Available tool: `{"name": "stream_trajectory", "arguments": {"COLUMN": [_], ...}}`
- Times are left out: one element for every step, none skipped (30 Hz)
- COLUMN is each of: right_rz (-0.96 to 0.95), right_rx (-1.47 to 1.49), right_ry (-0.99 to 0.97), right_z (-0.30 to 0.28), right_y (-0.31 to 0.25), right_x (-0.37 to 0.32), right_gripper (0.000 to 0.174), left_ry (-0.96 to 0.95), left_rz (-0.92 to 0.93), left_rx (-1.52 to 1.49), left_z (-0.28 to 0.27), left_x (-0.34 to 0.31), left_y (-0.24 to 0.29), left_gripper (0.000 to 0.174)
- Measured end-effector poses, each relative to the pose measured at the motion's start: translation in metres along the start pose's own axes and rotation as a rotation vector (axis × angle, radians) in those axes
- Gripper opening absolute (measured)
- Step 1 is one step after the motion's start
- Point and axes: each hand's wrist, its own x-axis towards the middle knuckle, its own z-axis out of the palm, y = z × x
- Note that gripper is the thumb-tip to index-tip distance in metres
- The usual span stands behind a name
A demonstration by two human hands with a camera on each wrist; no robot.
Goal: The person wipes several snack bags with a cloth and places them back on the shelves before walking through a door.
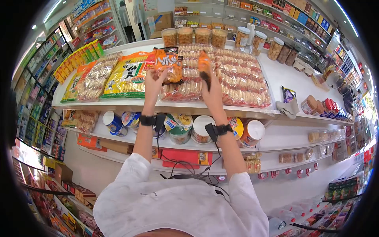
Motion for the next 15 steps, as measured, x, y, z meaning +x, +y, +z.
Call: {"name": "stream_trajectory", "arguments": {"right_rz": [0.027, 0.04, 0.052, 0.062, -0.057, -0.15, -0.24, -0.33, -0.359, -0.389, -0.423, -0.392, -0.362, -0.334, -0.324], "right_rx": [0.015, 0.067, 0.119, 0.17, 0.114, 0.043, -0.028, -0.099, -0.125, -0.151, -0.177, -0.149, -0.122, -0.096, -0.098], "right_ry": [0.047, 0.08, 0.113, 0.144, 0.135, 0.069, 0.001, -0.071, -0.147, -0.223, -0.3, -0.345, -0.387, -0.427, -0.435], "right_z": [-0.011, -0.016, -0.019, -0.02, -0.02, -0.021, -0.023, -0.024, -0.023, -0.021, -0.021, -0.022, -0.022, -0.022, -0.022], "right_y": [-0.017, -0.03, -0.042, -0.052, -0.062, -0.077, -0.094, -0.105, -0.11, -0.113, -0.115, -0.116, -0.118, -0.119, -0.121], "right_x": [0.0, -0.004, -0.009, -0.014, -0.022, -0.027, -0.032, -0.037, -0.042, -0.047, -0.051, -0.057, -0.063, -0.068, -0.073], "right_gripper": [0.054, 0.054, 0.054, 0.055, 0.058, 0.062, 0.066, 0.069, 0.071, 0.072, 0.074, 0.075, 0.076, 0.077, 0.077], "left_ry": [-0.031, -0.041, -0.051, -0.058, -0.092, -0.127, -0.16, -0.197, -0.233, -0.266, -0.293, -0.304, -0.317, -0.331, -0.359], "left_rz": [-0.025, -0.042, -0.06, -0.077, -0.145, -0.214, -0.288, -0.33, -0.372, -0.412, -0.355, -0.404, -0.451, -0.496, -0.502], "left_rx": [0.001, -0.041, -0.084, -0.128, -0.131, -0.13, -0.129, -0.268, -0.408, -0.549, -0.668, -0.75, -0.832, -0.915, -1.105], "left_z": [-0.006, -0.01, -0.011, -0.01, -0.01, -0.01, -0.01, -0.009, -0.009, -0.008, -0.006, -0.011, -0.017, -0.022, -0.025], "left_x": [-0.011, -0.022, -0.034, -0.044, -0.053, -0.062, -0.072, -0.083, -0.093, -0.102, -0.11, -0.115, -0.119, -0.121, -0.123], "left_y": [0.008, 0.019, 0.035, 0.047, 0.054, 0.059, 0.063, 0.066, 0.069, 0.071, 0.06, 0.06, 0.06, 0.059, 0.062], "left_gripper": [0.055, 0.055, 0.055, 0.055, 0.054, 0.054, 0.054, 0.054, 0.054, 0.055, 0.059, 0.059, 0.059, 0.059, 0.054]}}
